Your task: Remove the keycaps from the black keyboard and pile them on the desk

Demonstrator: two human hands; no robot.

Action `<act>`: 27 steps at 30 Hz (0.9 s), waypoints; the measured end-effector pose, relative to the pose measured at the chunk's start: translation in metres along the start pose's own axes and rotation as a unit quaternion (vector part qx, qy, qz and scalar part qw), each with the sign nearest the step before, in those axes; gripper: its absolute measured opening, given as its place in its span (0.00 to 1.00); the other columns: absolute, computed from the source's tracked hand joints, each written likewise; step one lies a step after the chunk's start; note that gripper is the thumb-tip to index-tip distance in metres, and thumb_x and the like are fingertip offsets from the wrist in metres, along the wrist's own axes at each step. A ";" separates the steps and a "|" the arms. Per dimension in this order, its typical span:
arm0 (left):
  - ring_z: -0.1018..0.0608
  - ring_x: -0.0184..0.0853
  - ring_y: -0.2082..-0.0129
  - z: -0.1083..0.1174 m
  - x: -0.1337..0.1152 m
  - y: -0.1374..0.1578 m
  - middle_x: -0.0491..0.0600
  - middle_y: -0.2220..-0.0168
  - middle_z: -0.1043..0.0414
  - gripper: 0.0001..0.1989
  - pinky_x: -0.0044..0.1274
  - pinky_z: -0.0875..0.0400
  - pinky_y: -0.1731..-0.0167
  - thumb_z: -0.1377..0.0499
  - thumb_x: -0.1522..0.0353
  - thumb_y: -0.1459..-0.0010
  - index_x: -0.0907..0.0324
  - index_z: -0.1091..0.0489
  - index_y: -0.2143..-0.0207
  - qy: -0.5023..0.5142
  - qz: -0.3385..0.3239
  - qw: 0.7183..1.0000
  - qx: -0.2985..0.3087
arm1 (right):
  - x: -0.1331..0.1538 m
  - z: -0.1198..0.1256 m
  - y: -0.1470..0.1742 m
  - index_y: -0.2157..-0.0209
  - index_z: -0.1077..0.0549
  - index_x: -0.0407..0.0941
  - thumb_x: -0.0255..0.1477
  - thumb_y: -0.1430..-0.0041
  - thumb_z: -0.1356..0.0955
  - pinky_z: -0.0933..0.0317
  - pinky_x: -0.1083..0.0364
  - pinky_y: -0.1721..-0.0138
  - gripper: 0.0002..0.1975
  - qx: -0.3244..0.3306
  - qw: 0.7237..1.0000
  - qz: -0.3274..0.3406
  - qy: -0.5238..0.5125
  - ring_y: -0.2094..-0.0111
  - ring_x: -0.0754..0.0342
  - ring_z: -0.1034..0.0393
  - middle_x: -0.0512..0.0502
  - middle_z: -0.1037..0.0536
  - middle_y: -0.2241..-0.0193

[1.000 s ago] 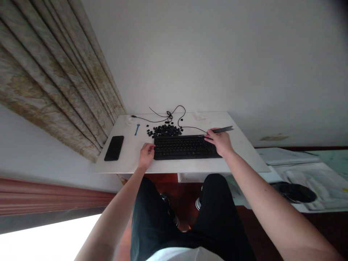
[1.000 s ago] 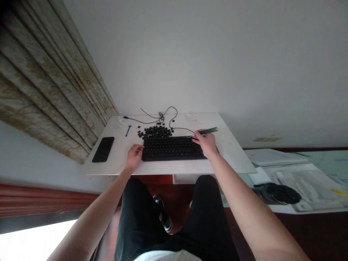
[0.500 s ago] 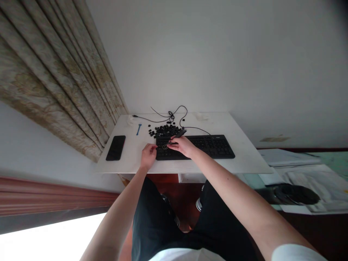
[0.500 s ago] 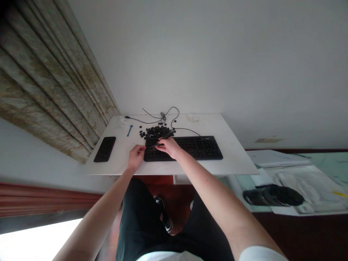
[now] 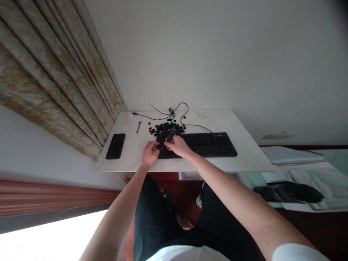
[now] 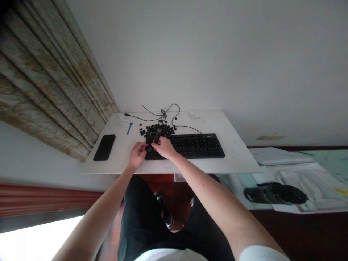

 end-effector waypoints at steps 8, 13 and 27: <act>0.27 0.42 0.53 -0.005 -0.004 -0.001 0.51 0.58 0.27 0.11 0.35 0.28 0.49 0.37 0.72 0.45 0.57 0.24 0.58 -0.104 -0.078 0.990 0.053 | 0.013 -0.001 0.002 0.64 0.23 0.43 0.23 0.42 0.28 0.29 0.54 0.60 0.03 0.002 0.984 0.073 0.162 0.65 0.50 0.20 0.44 0.18 0.69; 0.27 0.40 0.54 -0.009 0.001 -0.001 0.51 0.61 0.27 0.06 0.33 0.29 0.50 0.41 0.70 0.38 0.56 0.24 0.61 -0.106 -0.084 0.990 0.050 | 0.020 -0.004 0.007 0.64 0.22 0.43 0.24 0.41 0.28 0.30 0.54 0.59 0.02 -0.025 0.970 0.088 0.223 0.61 0.48 0.20 0.41 0.17 0.65; 0.28 0.41 0.53 -0.009 0.002 -0.002 0.52 0.60 0.25 0.08 0.35 0.30 0.49 0.40 0.71 0.39 0.56 0.22 0.60 -0.102 -0.062 0.991 0.063 | 0.015 -0.003 0.003 0.68 0.22 0.45 0.19 0.45 0.28 0.30 0.53 0.58 0.06 0.005 0.977 0.094 0.192 0.64 0.47 0.20 0.43 0.18 0.69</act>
Point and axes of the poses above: each hand's wrist, its own y-axis away from the middle knuckle, its own z-axis out of the back of the hand, x = y × z, the point moved 2 cm from there along -y, towards the middle knuckle
